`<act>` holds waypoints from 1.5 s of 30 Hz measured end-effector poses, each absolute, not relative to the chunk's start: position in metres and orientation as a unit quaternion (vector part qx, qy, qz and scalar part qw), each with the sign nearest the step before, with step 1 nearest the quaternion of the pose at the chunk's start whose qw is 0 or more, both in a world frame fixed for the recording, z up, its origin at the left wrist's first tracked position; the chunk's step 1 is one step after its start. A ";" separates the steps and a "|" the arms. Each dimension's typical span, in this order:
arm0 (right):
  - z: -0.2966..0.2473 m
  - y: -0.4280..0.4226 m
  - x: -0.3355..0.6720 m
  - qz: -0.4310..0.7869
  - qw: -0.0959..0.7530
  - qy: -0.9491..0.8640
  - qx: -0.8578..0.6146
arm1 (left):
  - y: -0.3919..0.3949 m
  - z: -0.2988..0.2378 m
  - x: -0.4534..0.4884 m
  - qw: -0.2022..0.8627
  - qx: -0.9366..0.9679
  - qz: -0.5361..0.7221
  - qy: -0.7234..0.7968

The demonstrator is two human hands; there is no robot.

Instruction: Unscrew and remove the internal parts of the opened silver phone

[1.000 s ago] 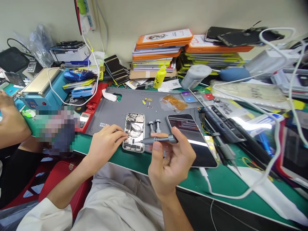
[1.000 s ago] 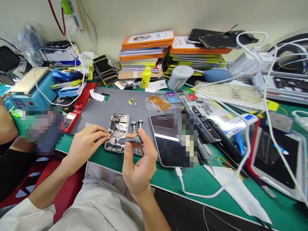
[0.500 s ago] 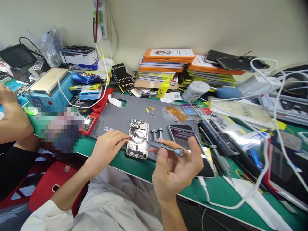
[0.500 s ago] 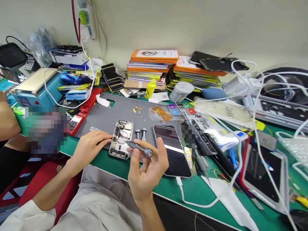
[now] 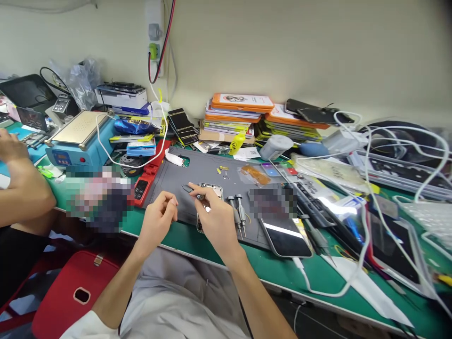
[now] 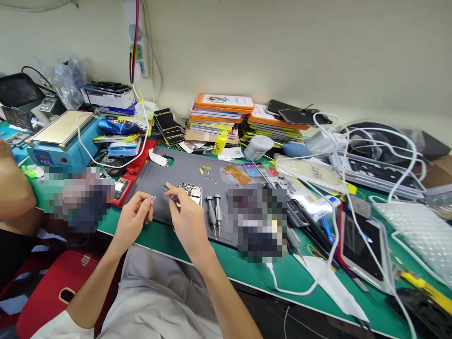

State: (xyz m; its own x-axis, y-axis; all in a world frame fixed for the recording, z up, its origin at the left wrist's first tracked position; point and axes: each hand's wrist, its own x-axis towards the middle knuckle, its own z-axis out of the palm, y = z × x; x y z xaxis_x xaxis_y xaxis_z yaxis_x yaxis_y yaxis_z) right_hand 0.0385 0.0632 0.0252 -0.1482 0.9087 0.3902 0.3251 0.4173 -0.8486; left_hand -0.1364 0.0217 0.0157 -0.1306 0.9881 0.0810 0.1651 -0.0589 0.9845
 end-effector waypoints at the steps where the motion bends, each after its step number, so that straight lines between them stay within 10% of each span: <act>1: 0.024 0.066 0.035 0.313 0.473 -0.691 -0.448 | 0.021 0.015 -0.137 0.403 0.527 0.501 0.556; 17: 0.027 0.053 0.055 0.441 0.655 -0.446 -0.422 | 0.018 0.017 -0.136 0.385 0.563 0.504 0.530; 45: 0.025 0.041 0.060 0.553 0.610 -0.415 -0.386 | 0.019 0.026 -0.136 0.431 0.614 0.452 0.483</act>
State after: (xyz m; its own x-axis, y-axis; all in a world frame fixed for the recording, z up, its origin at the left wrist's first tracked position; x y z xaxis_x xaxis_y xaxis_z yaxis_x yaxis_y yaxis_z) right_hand 0.0599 0.0409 0.0249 0.0432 0.9959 0.0796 -0.3552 0.0898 -0.9305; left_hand -0.1357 0.0187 0.0262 0.1246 0.9825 0.1385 0.2031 -0.1619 0.9657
